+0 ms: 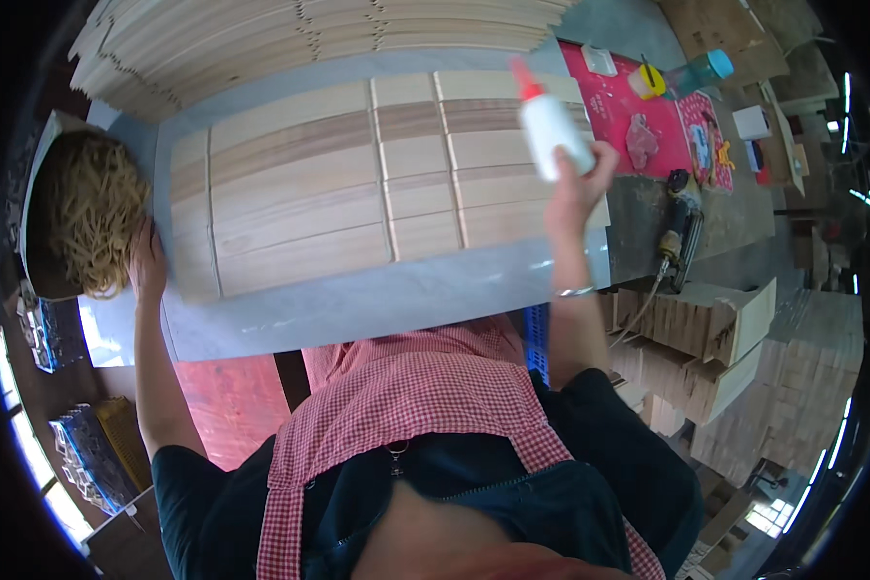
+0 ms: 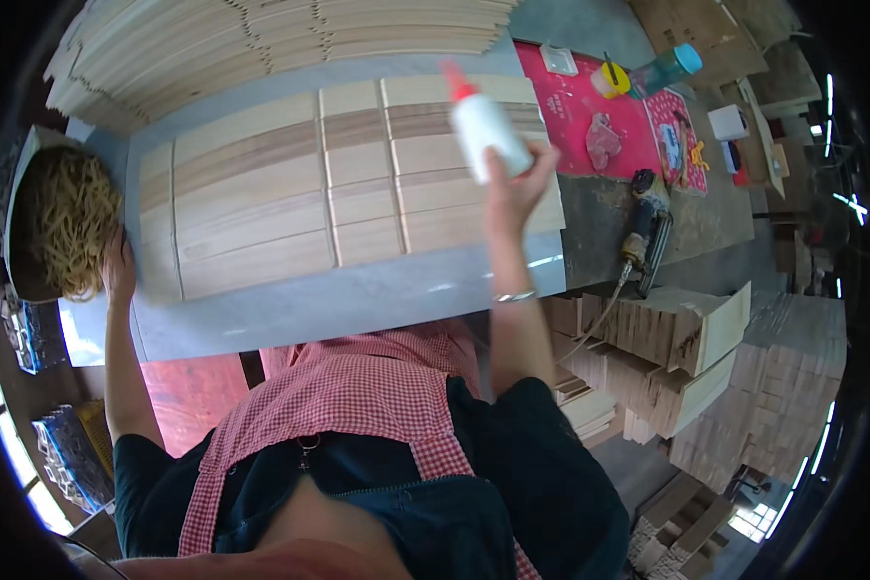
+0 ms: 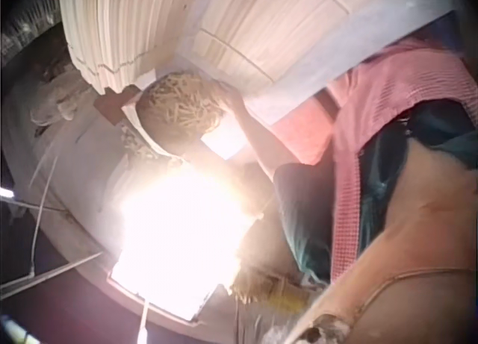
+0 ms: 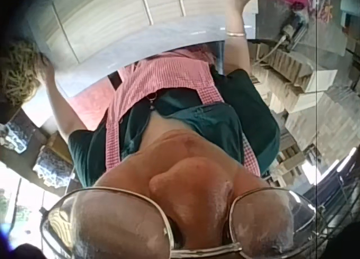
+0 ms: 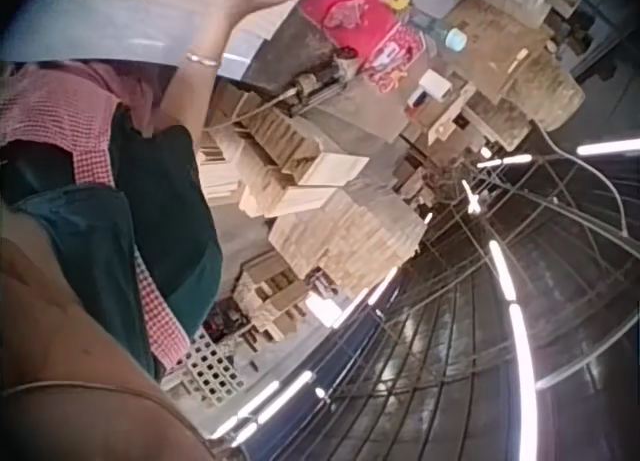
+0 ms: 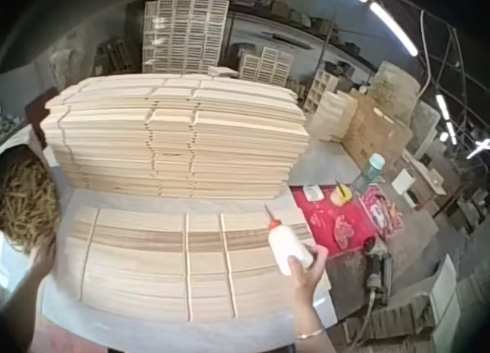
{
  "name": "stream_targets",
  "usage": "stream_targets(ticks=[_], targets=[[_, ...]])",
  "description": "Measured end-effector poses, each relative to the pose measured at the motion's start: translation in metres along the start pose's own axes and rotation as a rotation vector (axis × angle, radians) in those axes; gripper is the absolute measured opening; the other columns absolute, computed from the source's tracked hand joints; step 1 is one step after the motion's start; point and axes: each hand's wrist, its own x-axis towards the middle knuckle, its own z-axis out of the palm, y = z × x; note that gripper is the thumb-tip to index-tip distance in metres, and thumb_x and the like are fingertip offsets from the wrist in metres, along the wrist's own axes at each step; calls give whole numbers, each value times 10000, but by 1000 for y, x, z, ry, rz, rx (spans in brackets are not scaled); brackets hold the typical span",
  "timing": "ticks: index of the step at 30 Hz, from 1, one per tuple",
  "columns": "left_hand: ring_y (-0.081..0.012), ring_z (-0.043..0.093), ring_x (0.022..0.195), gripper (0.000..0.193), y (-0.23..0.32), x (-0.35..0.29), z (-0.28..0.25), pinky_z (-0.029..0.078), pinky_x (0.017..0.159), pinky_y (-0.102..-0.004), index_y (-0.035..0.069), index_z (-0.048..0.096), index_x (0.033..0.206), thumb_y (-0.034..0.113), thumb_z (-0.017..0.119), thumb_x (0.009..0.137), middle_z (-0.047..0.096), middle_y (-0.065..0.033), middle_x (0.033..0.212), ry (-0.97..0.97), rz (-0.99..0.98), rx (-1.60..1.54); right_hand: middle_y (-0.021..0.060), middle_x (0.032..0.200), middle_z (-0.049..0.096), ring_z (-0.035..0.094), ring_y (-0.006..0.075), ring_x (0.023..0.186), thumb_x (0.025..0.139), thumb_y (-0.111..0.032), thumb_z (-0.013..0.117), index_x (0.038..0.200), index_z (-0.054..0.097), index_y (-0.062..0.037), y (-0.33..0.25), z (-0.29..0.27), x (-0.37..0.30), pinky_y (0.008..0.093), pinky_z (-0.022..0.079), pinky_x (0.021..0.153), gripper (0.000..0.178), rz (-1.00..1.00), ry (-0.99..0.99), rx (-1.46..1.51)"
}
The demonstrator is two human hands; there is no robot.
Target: Applying glue and using a pneumatic nail gun to assemble wooden slats into boxes.
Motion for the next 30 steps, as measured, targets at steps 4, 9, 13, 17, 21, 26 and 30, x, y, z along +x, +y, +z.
stream_targets(ticks=[4,9,13,17,21,26,30], targets=[[-303,472,1391,424,-1,-5,-7,405,1109,-408,74,547,1423,234,493,1034,505,-104,1518,-32,6,-14,162,1062,518,527,302,937,799,-307,750,1058,457,-43,69,-56,124,401,464,866,471,1,155,-484],[-346,437,1415,506,40,-31,-50,381,1138,-440,74,525,1437,174,630,952,486,-122,1528,-3,146,52,197,1126,597,590,361,1021,822,-368,743,1104,522,-29,110,-74,205,449,494,909,493,203,107,-656],[-350,299,1504,792,127,-57,-71,293,1210,-498,135,382,1555,313,752,878,355,-95,1622,49,271,-144,176,1186,612,600,375,1065,827,-416,768,1237,557,-20,102,-71,202,452,497,936,607,-191,-118,-1167],[-336,163,1552,927,197,-90,-89,178,1244,-539,161,302,1594,540,702,848,232,-59,1678,-162,438,-135,160,1582,376,385,422,1422,785,-474,793,1494,473,-114,50,-74,94,532,364,1129,857,-632,-794,-864],[-330,124,1563,897,198,-84,-75,154,1243,-539,165,318,1589,605,633,874,207,-36,1688,-162,509,3,91,1645,297,280,411,1495,804,-473,774,1516,464,-177,11,-85,16,603,264,1176,831,-572,-1120,-1039],[-331,103,1566,858,196,-60,-47,150,1236,-540,167,331,1584,617,595,903,197,-21,1692,-101,502,112,77,1656,280,235,396,1519,830,-369,754,1512,469,-171,51,-76,15,595,232,1199,765,-592,-1008,-1071],[-332,98,1566,848,202,-66,-48,148,1233,-544,167,331,1583,615,594,913,193,-19,1693,-47,502,126,72,1639,313,272,394,1500,843,-390,739,1497,480,-176,47,-81,5,581,261,1189,735,-703,-925,-1073]])
